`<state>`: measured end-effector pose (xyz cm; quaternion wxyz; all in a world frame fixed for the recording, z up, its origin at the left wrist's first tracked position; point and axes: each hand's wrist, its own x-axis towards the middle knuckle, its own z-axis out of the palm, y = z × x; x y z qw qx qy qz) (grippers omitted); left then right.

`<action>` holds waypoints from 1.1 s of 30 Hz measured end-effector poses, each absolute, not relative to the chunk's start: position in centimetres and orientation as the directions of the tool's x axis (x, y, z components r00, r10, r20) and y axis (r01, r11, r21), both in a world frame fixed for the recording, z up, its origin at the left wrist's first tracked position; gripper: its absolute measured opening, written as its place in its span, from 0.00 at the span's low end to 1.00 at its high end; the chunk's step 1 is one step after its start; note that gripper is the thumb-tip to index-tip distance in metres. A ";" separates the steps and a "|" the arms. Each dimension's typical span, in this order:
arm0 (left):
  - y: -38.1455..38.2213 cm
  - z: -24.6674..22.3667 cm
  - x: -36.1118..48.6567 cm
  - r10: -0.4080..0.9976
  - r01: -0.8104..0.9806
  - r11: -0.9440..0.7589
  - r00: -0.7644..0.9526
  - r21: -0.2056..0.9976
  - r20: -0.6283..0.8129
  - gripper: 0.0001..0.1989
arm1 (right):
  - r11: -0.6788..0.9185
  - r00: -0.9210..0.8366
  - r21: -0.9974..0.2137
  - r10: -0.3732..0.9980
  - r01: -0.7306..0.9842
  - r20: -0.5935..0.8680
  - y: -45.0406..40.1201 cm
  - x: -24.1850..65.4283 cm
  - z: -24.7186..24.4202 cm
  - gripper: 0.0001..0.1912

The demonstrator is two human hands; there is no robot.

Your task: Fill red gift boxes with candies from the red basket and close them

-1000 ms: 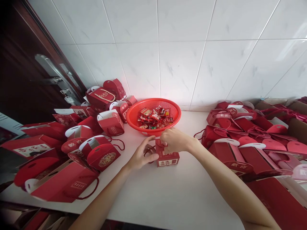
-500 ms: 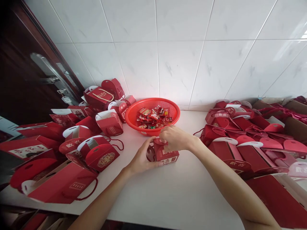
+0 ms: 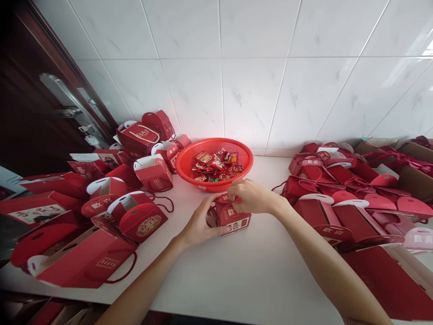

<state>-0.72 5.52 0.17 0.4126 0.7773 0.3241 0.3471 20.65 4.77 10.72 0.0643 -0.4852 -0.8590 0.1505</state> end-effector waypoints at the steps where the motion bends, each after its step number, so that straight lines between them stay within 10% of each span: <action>1: 5.5 0.2 -0.7 0.792 0.221 -0.449 0.548 0.866 0.271 0.44 | 0.486 -0.520 -0.313 0.854 0.816 -0.027 4.7 20.7 10.6 0.07; 16: 5.2 0.3 -0.3 0.776 0.284 -0.540 0.532 0.793 0.338 0.39 | 0.560 -0.524 -0.188 0.826 0.807 0.208 3.7 20.7 7.5 0.10; 33: 5.3 0.0 -0.5 0.755 0.254 -0.537 0.570 0.805 0.324 0.40 | 0.524 -0.560 -0.205 0.798 0.827 -0.222 6.9 19.6 10.4 0.10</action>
